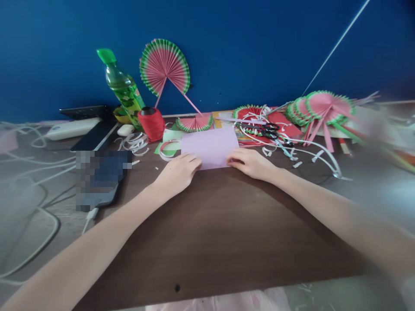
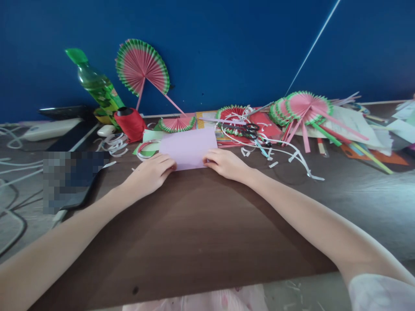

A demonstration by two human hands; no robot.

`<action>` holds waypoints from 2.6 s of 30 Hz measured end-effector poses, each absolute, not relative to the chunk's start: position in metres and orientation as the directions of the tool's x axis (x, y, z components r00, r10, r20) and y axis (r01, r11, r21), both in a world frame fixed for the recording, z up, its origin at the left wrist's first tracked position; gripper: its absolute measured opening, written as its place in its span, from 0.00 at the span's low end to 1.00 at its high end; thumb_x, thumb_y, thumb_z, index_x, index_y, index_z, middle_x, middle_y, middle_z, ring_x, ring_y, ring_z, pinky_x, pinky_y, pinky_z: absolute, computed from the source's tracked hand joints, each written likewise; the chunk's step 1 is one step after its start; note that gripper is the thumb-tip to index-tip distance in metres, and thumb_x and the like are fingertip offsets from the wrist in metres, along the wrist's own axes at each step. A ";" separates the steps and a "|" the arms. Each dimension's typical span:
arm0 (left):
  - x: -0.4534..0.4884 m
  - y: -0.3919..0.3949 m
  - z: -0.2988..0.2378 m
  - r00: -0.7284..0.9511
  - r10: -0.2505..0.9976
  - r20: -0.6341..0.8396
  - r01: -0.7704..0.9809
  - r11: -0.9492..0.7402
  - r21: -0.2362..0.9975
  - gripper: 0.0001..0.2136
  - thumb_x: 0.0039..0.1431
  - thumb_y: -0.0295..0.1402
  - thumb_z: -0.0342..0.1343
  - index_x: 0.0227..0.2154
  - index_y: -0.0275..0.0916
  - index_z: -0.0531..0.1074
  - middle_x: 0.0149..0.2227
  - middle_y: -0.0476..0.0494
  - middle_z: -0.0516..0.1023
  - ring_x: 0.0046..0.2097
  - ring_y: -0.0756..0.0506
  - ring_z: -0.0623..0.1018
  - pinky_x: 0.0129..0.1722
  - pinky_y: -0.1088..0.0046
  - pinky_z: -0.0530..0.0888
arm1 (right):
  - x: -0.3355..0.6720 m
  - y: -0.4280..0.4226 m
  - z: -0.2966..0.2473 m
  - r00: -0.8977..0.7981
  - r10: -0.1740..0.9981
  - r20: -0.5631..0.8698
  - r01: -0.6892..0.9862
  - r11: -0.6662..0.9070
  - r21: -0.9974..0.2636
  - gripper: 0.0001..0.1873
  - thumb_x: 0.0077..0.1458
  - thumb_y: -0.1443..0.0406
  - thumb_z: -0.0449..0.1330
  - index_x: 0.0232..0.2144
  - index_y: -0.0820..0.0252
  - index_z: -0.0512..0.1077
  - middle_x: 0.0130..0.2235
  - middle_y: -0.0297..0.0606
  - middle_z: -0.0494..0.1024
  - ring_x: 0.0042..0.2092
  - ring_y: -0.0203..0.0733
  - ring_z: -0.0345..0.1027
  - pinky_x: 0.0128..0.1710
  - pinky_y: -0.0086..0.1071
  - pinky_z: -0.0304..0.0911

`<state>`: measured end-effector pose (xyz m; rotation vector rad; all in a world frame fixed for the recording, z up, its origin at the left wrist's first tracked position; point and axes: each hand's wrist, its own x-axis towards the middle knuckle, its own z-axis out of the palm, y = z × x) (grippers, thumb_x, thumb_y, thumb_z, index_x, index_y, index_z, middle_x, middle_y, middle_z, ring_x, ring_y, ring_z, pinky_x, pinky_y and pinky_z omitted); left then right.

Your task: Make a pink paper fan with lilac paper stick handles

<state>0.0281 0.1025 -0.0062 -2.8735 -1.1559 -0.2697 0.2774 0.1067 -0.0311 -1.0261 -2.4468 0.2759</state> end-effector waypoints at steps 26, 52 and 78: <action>0.031 0.103 -0.012 0.732 0.662 0.164 0.682 -0.713 -0.163 0.15 0.56 0.18 0.42 0.39 0.37 0.70 0.39 0.41 0.72 0.42 0.43 0.71 0.40 0.67 0.69 | 0.272 0.114 -0.029 -0.472 0.845 0.252 0.642 0.525 -0.559 0.02 0.51 0.69 0.57 0.27 0.61 0.67 0.27 0.33 0.68 0.28 0.35 0.60 0.30 0.29 0.54; 0.047 0.077 -0.005 0.687 0.727 0.002 0.694 -0.655 -0.298 0.20 0.61 0.21 0.40 0.55 0.35 0.62 0.43 0.36 0.70 0.45 0.41 0.70 0.26 0.74 0.71 | 0.254 0.078 -0.019 -0.713 0.653 0.257 0.701 0.677 0.224 0.21 0.54 0.74 0.50 0.49 0.60 0.70 0.36 0.43 0.73 0.37 0.43 0.60 0.33 0.35 0.48; 0.024 0.099 -0.005 0.584 0.789 0.193 0.799 -0.600 0.036 0.07 0.59 0.26 0.46 0.30 0.39 0.69 0.34 0.46 0.74 0.40 0.45 0.72 0.33 0.71 0.66 | 0.280 0.104 -0.031 -0.622 0.658 0.425 0.635 0.741 -0.218 0.11 0.58 0.62 0.53 0.25 0.59 0.67 0.26 0.37 0.70 0.31 0.40 0.61 0.35 0.34 0.53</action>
